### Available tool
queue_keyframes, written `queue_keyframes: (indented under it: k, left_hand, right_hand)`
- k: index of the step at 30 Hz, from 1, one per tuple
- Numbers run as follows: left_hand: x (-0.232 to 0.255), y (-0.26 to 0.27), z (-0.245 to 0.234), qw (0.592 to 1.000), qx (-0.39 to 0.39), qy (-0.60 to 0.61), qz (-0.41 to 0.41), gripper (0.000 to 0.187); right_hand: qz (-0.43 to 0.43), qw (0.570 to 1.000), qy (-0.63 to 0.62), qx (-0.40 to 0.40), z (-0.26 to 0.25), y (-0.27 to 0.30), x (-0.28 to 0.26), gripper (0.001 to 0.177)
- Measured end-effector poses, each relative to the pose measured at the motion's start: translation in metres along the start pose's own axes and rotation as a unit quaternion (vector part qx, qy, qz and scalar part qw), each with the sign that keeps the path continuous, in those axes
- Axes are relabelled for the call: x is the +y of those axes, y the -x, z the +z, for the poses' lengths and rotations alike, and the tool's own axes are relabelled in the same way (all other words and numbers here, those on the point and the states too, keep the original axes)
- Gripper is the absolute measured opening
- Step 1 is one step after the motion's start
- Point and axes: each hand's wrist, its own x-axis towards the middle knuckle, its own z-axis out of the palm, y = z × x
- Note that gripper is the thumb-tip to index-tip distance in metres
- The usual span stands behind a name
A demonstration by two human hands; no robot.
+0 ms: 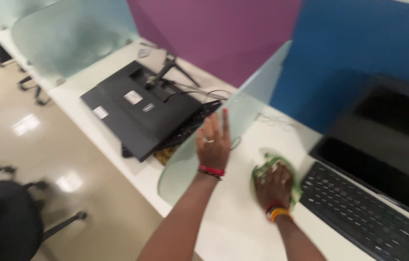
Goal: Cleaning a computer workstation area, including the desk surface, monitor, keyboard, and peripherals with a cloth.
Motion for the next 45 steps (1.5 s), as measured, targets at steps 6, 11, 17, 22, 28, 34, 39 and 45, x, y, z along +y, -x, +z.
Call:
queue_keyframes:
  k: [6,11,17,22,28,34,39,45]
  left_hand:
    - [-0.004,0.001,-0.004,0.997,0.045,-0.062,0.013,0.053]
    - [-0.002,-0.001,-0.001,0.997,0.050,-0.056,0.008,0.054]
    - [0.002,0.000,0.007,0.997,0.048,-0.059,-0.002,0.058]
    - [-0.001,0.013,0.027,0.999,-0.014,0.042,0.024,0.061]
    - [-0.016,0.015,0.014,0.995,-0.060,0.057,0.049,0.070]
    - [-0.036,0.001,-0.033,0.985,-0.123,-0.015,0.124,0.074]
    - [-0.036,-0.021,-0.092,0.965,-0.223,-0.009,0.136,0.088]
    - [0.008,0.015,-0.162,0.858,-0.479,0.150,0.107,0.115]
  right_hand:
    - [0.008,0.989,-0.080,0.127,0.055,-0.129,-0.017,0.085]
    - [-0.077,0.984,-0.097,0.131,0.045,-0.106,-0.045,0.079]
    - [-0.182,0.983,-0.026,-0.016,-0.011,0.032,-0.055,0.083]
    - [-0.349,0.931,-0.079,-0.068,0.027,0.141,0.017,0.089]
    - [-0.239,0.958,-0.103,0.123,0.034,0.240,0.158,0.099]
    - [0.025,0.978,0.111,-0.176,0.066,0.326,0.295,0.101]
    - [0.015,0.932,0.211,-0.296,0.165,0.434,0.390,0.059]
    - [0.123,0.929,0.135,-0.320,0.216,0.478,0.375,0.055]
